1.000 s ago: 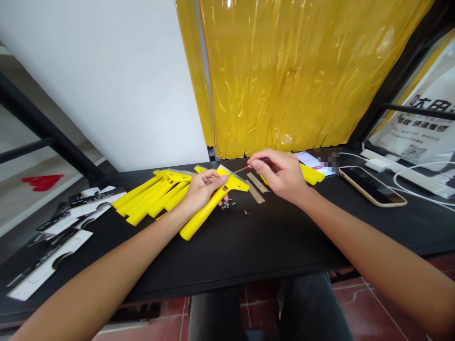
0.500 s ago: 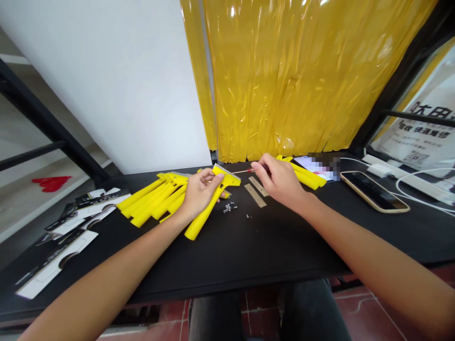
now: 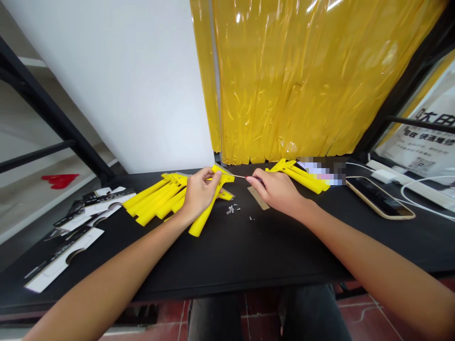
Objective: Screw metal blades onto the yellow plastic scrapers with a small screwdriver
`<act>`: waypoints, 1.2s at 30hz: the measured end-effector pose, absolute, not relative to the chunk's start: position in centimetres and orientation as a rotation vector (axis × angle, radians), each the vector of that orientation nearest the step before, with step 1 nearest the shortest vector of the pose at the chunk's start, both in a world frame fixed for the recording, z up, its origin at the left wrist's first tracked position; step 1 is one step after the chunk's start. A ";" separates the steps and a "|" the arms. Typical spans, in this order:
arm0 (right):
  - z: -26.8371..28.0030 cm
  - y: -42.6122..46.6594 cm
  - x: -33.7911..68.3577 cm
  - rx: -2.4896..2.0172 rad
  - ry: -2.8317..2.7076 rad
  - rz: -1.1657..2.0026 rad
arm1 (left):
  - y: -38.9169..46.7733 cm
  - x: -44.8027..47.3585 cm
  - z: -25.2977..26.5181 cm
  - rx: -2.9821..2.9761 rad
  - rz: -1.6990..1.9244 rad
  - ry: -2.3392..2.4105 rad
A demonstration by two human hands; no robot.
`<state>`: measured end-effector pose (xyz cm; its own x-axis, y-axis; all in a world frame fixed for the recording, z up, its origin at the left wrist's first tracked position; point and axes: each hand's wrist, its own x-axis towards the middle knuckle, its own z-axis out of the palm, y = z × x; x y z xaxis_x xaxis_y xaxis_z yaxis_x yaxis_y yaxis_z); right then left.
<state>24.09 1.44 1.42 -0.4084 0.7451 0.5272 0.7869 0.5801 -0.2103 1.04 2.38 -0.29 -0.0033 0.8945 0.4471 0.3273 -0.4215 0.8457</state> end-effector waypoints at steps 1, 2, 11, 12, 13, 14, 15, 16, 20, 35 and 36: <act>1.3 1.5 24.0 -1.231 -2.234 -0.083 | 2.3 1.0 -0.2 1.794 1.433 1.282; 1.3 1.5 24.0 -1.238 -2.233 -0.055 | 2.3 1.0 -0.1 1.826 1.428 1.306; 1.3 1.5 24.3 -1.149 -2.157 0.249 | 2.4 0.9 -0.4 1.885 1.399 1.361; 1.3 1.6 24.4 -1.135 -2.158 0.244 | 2.4 0.9 -0.5 1.887 1.390 1.353; 1.3 1.7 24.4 -1.123 -2.160 0.235 | 2.4 0.9 -0.6 1.892 1.378 1.351; 1.2 1.8 24.4 -1.117 -2.164 0.222 | 2.4 0.9 -0.6 1.901 1.365 1.354; 1.2 1.8 24.4 -1.119 -2.164 0.206 | 2.4 0.9 -0.6 1.912 1.353 1.362; 1.2 1.8 24.3 -1.129 -2.161 0.189 | 2.4 0.9 -0.5 1.925 1.346 1.372; 1.2 1.7 24.1 -1.173 -2.139 0.129 | 2.1 1.0 -0.2 1.980 1.344 1.402; 1.2 1.7 24.3 -1.173 -2.118 0.179 | 2.3 0.9 -0.6 2.019 1.387 1.419; 1.3 1.7 24.3 -1.184 -2.112 0.161 | 2.3 0.9 -0.6 2.017 1.391 1.415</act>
<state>24.30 1.67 1.27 -0.3375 0.7889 0.5136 0.7017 0.5745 -0.4213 0.86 2.33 -0.59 0.0403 0.8468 0.5304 0.5449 -0.4636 0.6987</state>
